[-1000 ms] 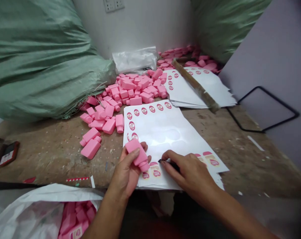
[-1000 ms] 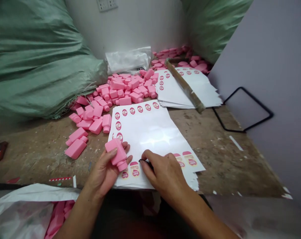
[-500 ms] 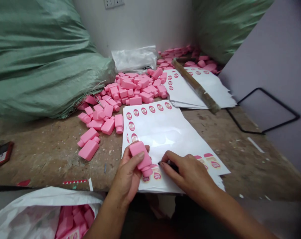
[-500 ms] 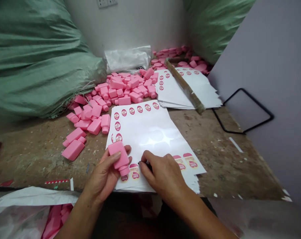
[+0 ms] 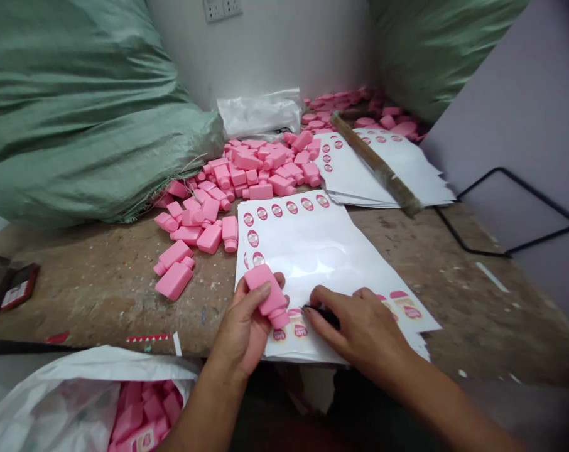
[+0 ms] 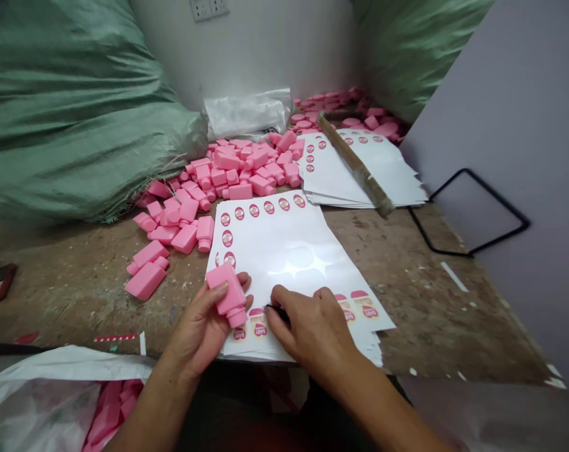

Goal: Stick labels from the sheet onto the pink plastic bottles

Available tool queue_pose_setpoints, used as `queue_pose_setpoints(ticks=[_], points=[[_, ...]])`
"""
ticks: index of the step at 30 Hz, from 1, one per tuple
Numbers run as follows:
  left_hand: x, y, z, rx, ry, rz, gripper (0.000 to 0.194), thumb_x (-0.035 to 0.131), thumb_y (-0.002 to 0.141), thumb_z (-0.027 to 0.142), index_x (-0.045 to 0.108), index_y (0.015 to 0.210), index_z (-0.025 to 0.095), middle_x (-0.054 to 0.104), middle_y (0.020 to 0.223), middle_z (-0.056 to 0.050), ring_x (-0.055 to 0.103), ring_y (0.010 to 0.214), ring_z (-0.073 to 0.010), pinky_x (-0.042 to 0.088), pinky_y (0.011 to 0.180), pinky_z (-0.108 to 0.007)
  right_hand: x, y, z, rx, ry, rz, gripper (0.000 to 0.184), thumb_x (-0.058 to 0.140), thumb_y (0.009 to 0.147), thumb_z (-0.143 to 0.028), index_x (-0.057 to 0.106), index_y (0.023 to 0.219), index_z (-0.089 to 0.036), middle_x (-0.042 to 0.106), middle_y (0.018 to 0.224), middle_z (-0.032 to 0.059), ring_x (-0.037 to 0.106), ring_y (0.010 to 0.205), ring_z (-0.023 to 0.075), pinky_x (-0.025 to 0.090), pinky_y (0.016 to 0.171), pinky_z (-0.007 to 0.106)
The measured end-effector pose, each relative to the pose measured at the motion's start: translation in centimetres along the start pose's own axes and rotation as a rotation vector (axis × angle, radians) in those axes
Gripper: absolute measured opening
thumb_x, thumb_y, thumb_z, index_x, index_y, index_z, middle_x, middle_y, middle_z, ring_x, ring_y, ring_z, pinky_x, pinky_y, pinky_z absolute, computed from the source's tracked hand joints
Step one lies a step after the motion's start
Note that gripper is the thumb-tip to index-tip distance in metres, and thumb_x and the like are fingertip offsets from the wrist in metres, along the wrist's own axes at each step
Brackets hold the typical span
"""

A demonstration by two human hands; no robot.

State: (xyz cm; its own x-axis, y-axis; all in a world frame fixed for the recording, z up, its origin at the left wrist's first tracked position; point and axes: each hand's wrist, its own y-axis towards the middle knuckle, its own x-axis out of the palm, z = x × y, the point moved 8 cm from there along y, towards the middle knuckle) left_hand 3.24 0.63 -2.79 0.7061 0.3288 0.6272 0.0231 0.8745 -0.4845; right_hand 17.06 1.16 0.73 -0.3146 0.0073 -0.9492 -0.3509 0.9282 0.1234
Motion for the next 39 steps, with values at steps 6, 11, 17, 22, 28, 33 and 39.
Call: queue_pose_setpoints(ticks=[6,11,17,22,28,33,39], points=[[-0.1,0.0,0.0,0.017,0.028,-0.006,0.032,0.066,0.077,0.013,0.058,0.108,0.016,0.071,0.096,-0.009,0.065,0.085,-0.015,0.051,0.075,-0.026,0.5,0.4,1.5,0.163,0.222,-0.075,0.029,0.055,0.08,-0.042,0.051,0.061,-0.022,0.057,0.055,-0.0011,0.046,0.054,0.0158,0.029,0.058,0.029],[-0.1,-0.1,0.3,0.037,0.112,-0.003,0.035,0.068,0.074,0.014,0.057,0.107,0.018,0.071,0.096,-0.008,0.066,0.09,-0.0181,0.052,0.075,-0.027,0.2,0.2,3.3,0.326,0.783,-0.13,0.041,0.057,0.076,-0.056,0.042,0.058,-0.022,0.039,0.053,-0.005,0.037,0.052,0.012,0.028,0.05,0.025],[1.3,-1.3,-0.1,0.035,0.16,-0.062,0.047,0.067,0.08,0.026,0.049,0.122,0.022,0.07,0.102,-0.008,0.066,0.097,-0.0226,0.05,0.085,-0.036,-1.9,0.1,2.9,0.3,0.889,-0.054,0.04,0.059,0.075,-0.054,0.043,0.056,-0.022,0.036,0.053,-0.0051,0.034,0.051,0.011,0.029,0.047,0.025],[2.6,-2.3,-1.1,-0.054,0.099,-0.063,0.045,0.051,0.088,0.049,0.053,0.12,0.018,0.07,0.094,-0.01,0.066,0.093,-0.0232,0.05,0.088,-0.039,-2.7,0.1,1.8,0.235,0.863,-0.029,0.037,0.059,0.077,-0.05,0.046,0.057,-0.022,0.04,0.052,-0.0047,0.034,0.049,0.0108,0.03,0.045,0.024],[2.9,-2.5,-1.4,-0.061,0.08,-0.062,0.042,0.043,0.092,0.049,0.057,0.117,0.018,0.068,0.102,-0.008,0.064,0.096,-0.0187,0.047,0.092,-0.035,-1.9,0.2,2.0,0.267,0.847,-0.052,0.038,0.058,0.079,-0.051,0.045,0.058,-0.022,0.045,0.053,-0.0042,0.038,0.051,0.0112,0.03,0.046,0.024],[2.8,-2.7,-1.7,-0.054,0.097,-0.099,0.044,0.043,0.092,0.049,0.056,0.12,0.017,0.066,0.101,-0.009,0.064,0.089,-0.0184,0.05,0.081,-0.034,-1.4,0.3,2.0,0.261,0.828,-0.073,0.041,0.056,0.08,-0.056,0.047,0.06,-0.021,0.05,0.057,-0.0031,0.042,0.055,0.0123,0.032,0.049,0.025],[3.0,-3.1,-1.7,-0.077,0.135,-0.151,0.046,0.058,0.085,0.047,0.052,0.122,0.02,0.063,0.109,-0.01,0.064,0.096,-0.0215,0.05,0.083,-0.035,-1.5,0.6,1.8,0.264,0.745,-0.08,0.041,0.052,0.081,-0.058,0.048,0.061,-0.022,0.054,0.058,-0.0015,0.046,0.056,0.0139,0.035,0.05,0.026]])
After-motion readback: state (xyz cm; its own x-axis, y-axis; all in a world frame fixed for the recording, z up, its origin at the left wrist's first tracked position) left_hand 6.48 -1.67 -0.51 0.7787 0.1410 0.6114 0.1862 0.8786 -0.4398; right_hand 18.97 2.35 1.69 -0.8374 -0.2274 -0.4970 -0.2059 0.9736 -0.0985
